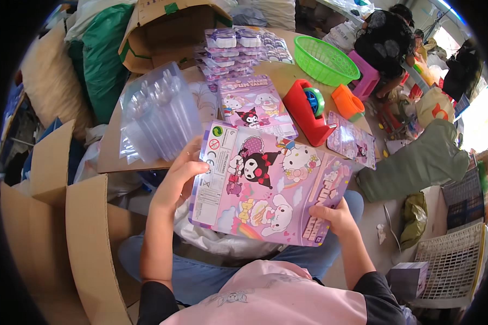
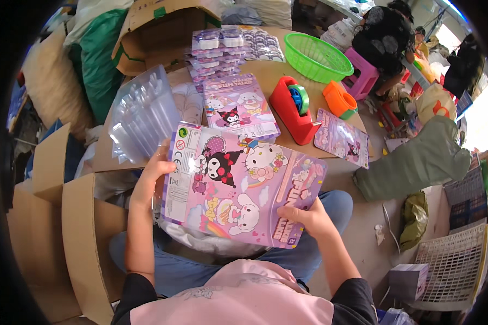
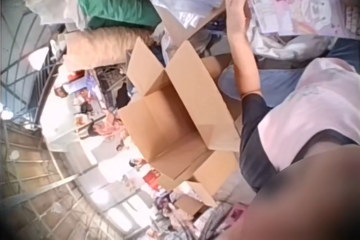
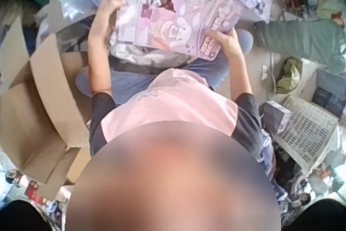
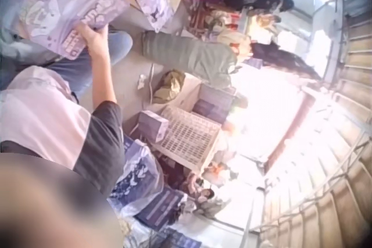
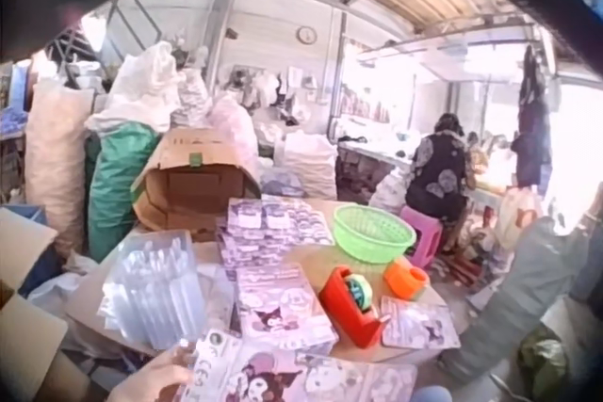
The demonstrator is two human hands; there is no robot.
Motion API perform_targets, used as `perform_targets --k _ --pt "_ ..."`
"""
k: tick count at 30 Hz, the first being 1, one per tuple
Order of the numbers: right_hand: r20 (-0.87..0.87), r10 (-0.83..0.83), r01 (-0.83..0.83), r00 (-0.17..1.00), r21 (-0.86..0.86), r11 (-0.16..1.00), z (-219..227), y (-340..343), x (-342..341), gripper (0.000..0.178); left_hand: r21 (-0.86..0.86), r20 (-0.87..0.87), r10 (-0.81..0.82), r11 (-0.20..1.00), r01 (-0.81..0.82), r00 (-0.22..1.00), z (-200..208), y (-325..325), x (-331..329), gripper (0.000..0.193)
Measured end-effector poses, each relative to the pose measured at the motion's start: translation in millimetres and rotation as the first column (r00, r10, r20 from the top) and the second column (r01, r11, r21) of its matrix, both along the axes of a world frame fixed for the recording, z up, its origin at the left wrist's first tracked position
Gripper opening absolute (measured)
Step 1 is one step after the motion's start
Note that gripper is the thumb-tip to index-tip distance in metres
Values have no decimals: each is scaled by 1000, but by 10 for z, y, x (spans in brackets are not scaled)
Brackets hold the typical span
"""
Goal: Packaging toy walkie-talkies into plastic blister packs and card backings.
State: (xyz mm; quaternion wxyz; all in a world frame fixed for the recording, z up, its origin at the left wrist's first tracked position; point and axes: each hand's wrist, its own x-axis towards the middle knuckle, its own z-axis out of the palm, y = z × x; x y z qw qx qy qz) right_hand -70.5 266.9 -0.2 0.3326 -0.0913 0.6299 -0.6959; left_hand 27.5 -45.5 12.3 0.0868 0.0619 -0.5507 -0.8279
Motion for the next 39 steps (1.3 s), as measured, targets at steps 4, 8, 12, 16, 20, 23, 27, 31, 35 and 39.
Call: perform_targets --k 4,8,12,16,20,23,27,31,35,39 --pt "69 -91 92 993 -4 996 -3 -45 48 42 6 36 -11 1000 10 999 -34 14 1 58" --pt "59 -119 121 991 -27 992 25 -98 91 40 15 -23 -35 999 35 999 12 51 42 55" --pt "39 -136 138 990 -55 989 63 -131 118 38 -172 -41 -83 982 75 996 59 51 83 63" --pt "4 -166 166 986 -50 985 23 -115 143 40 -72 12 -90 993 91 996 83 101 64 66" --pt "15 -182 183 983 -82 980 16 -111 137 44 -47 -9 -61 997 60 998 61 155 60 63" --pt "-30 -143 140 989 -80 987 28 -115 92 44 -21 -2 8 1000 -8 1000 71 146 35 53" --pt "-301 -88 97 950 17 995 39 -120 -47 43 123 -85 56 991 -45 995 -21 92 -24 40" --pt "-280 -142 133 949 -52 990 -51 -179 -41 39 53 -76 77 996 -73 994 62 129 -1 40" --pt "-290 -266 243 919 -113 963 -93 -202 -86 29 222 -1 -82 972 80 997 -4 92 -14 45" --pt "-333 -370 329 867 -175 928 -115 -139 -173 23 -14 12 -109 994 109 994 -10 114 5 45"
